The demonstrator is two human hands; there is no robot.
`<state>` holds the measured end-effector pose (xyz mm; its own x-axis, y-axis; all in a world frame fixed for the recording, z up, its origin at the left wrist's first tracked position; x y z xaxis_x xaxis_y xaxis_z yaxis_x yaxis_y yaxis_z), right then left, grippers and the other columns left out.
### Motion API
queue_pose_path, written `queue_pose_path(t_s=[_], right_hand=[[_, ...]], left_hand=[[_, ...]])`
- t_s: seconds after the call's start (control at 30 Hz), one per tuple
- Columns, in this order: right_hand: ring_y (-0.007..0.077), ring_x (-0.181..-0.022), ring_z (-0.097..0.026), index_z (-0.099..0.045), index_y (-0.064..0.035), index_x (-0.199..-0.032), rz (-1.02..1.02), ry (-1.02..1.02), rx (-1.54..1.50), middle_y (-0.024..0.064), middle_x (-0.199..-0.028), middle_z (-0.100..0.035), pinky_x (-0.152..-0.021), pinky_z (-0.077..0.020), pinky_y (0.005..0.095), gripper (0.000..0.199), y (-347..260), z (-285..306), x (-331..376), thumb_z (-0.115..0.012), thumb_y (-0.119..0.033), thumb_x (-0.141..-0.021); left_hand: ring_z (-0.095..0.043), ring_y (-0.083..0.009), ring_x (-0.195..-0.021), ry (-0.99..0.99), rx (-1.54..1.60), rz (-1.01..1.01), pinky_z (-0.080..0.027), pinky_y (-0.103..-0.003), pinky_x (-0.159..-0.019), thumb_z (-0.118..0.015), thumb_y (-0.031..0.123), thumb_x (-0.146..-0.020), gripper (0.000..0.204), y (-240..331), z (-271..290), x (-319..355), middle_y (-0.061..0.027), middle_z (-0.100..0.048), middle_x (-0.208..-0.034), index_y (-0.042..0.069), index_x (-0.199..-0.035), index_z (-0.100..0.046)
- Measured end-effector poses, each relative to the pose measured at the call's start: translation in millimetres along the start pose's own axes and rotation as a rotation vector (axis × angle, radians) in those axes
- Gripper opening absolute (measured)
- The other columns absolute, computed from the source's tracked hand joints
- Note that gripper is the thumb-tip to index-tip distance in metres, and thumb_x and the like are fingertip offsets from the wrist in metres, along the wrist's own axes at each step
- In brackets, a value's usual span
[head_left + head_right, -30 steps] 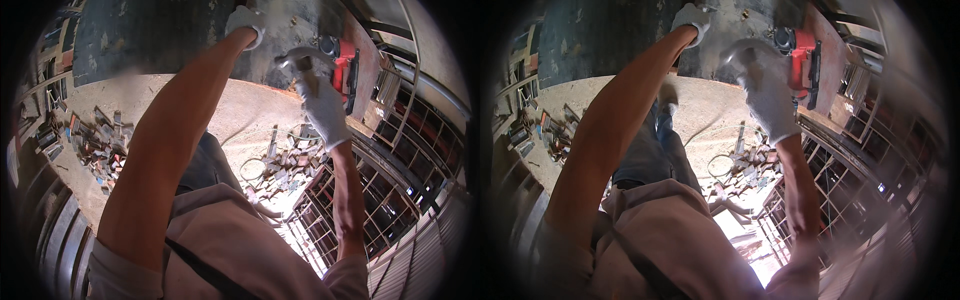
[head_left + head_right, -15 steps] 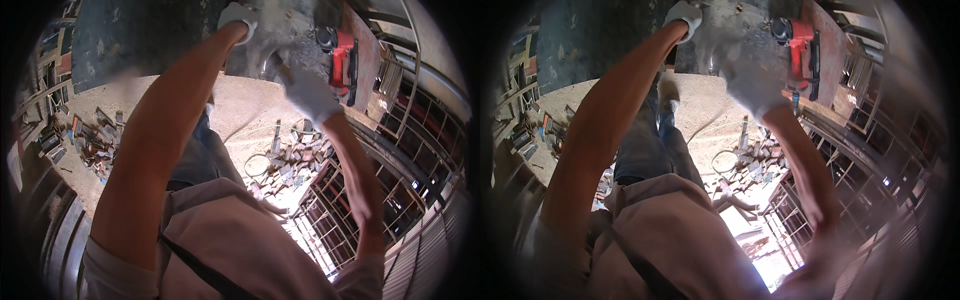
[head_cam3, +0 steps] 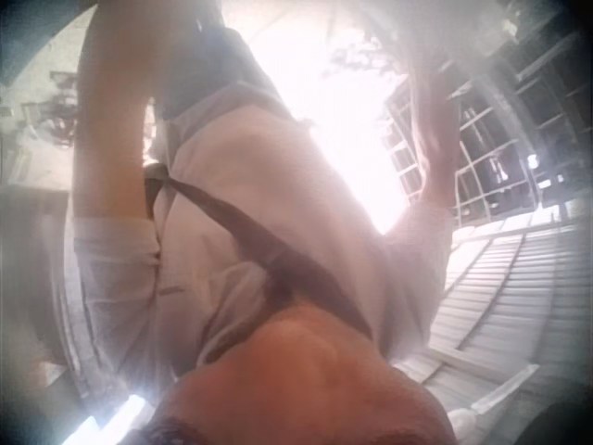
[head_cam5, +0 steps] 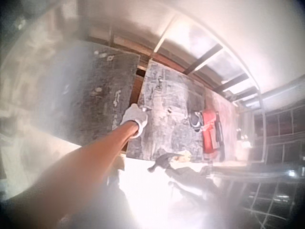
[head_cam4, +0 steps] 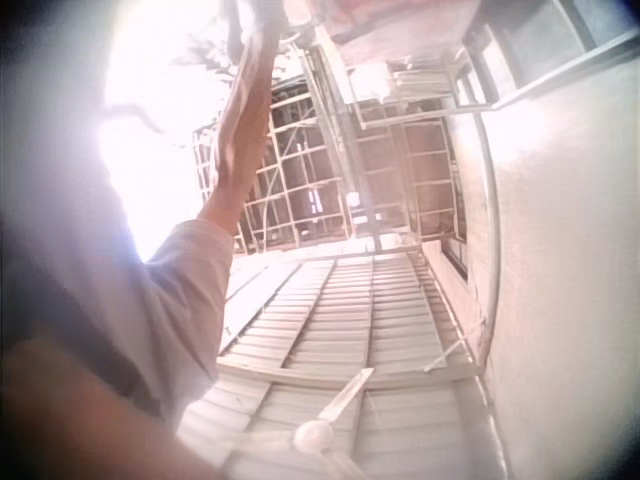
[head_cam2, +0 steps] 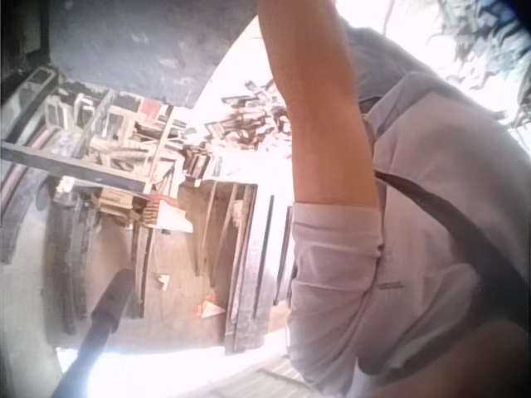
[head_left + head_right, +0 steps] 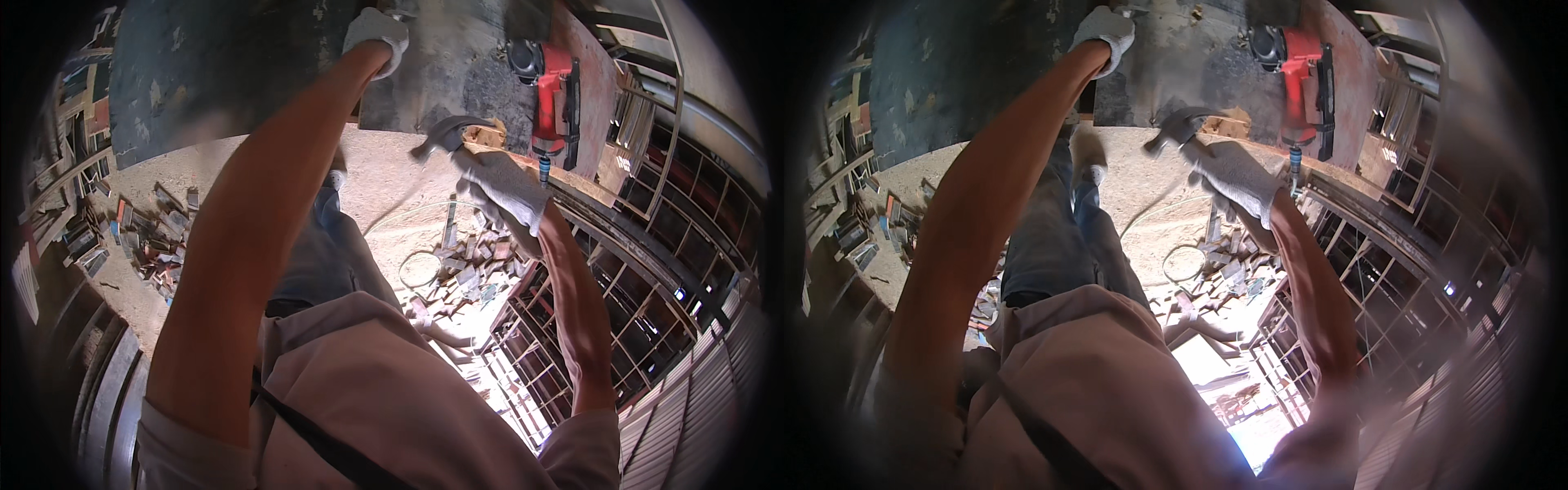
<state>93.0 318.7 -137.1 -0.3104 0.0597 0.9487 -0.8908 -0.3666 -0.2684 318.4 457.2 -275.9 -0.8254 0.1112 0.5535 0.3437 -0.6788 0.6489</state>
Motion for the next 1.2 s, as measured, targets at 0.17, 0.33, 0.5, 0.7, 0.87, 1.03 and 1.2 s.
queue_pose_path(t_s=[0.17,0.33,0.5,0.7,0.87,1.03,1.2], right_hand=[[0.0059,-0.044,-0.052,-0.064,-0.0057,-0.098,0.165,0.640,-0.224,-0.0014,-0.061,-0.052,-0.036,-0.0397,0.0241,0.041,-20,22,36,-0.059,-0.047,-0.100],[0.0109,-0.048,-0.059,-0.063,-0.0035,-0.104,0.355,0.341,-0.592,0.0022,-0.070,-0.060,-0.042,-0.0494,0.0246,0.036,-14,-3,41,-0.070,-0.038,-0.094],[0.0156,-0.046,-0.060,-0.059,0.0026,-0.091,0.203,0.513,-0.404,0.0074,-0.064,-0.061,-0.043,-0.0494,0.0290,0.026,-16,-33,-6,-0.066,-0.023,-0.092],[0.0121,-0.048,-0.058,-0.055,-0.0018,-0.096,0.185,0.582,-0.338,0.0040,-0.066,-0.059,-0.044,-0.0462,0.0276,0.038,-29,-40,-8,-0.067,-0.037,-0.091],[0.0140,-0.049,-0.059,-0.053,-0.0006,-0.098,0.255,0.526,-0.256,0.0062,-0.066,-0.059,-0.044,-0.0466,0.0295,0.040,-33,-32,-13,-0.065,-0.039,-0.093],[0.0396,-0.065,-0.067,-0.051,0.0072,-0.102,0.262,0.584,0.170,0.0265,-0.075,-0.065,-0.059,-0.0531,0.0480,0.038,-17,-49,-16,-0.056,-0.030,-0.096],[0.0533,-0.077,-0.065,-0.048,0.0080,-0.101,0.195,0.724,0.073,0.0356,-0.078,-0.064,-0.067,-0.0509,0.0572,0.038,5,-83,-16,-0.056,-0.029,-0.097]], left_hand=[[-0.063,-0.0427,-0.114,0.027,-0.047,-0.089,-0.055,-0.048,-0.088,-0.057,0.028,-0.093,0.038,10,-7,-7,-0.0280,-0.067,-0.116,-0.001,-0.118,-0.062],[-0.070,-0.0298,-0.092,-0.048,-0.340,-0.274,-0.054,-0.042,-0.076,-0.060,0.032,-0.094,0.028,0,-40,-28,-0.0158,-0.072,-0.106,0.011,-0.110,-0.072],[-0.063,-0.0242,-0.069,-0.069,-1.172,-0.597,-0.049,-0.040,-0.065,-0.052,0.030,-0.100,0.023,-1,-44,-26,-0.0057,-0.068,-0.086,0.022,-0.100,-0.074],[-0.063,-0.0435,-0.113,0.122,-0.075,-0.100,-0.053,-0.049,-0.089,-0.057,0.026,-0.092,0.035,4,-17,-4,-0.0296,-0.066,-0.115,-0.001,-0.112,-0.064],[-0.062,-0.0429,-0.116,0.072,0.007,-0.047,-0.052,-0.048,-0.090,-0.056,0.027,-0.092,0.037,10,-9,10,-0.0287,-0.065,-0.119,-0.001,-0.115,-0.063],[-0.062,-0.0431,-0.116,0.059,-0.064,-0.102,-0.052,-0.048,-0.091,-0.054,0.026,-0.093,0.038,8,-13,-1,-0.0292,-0.065,-0.118,-0.002,-0.117,-0.063],[-0.062,-0.0445,-0.115,0.102,-0.050,-0.097,-0.053,-0.049,-0.090,-0.053,0.031,-0.095,0.040,1,-18,-12,-0.0310,-0.065,-0.116,-0.003,-0.114,-0.065]])
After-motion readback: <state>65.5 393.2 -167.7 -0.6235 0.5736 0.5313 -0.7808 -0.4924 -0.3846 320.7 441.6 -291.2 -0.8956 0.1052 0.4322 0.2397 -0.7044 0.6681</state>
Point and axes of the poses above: each hand's wrist, its own x-axis away from the middle knuckle, its own z-axis out of the back of the hand, y = z × x, the point moved 3 cm from there along -x, towards the middle knuckle
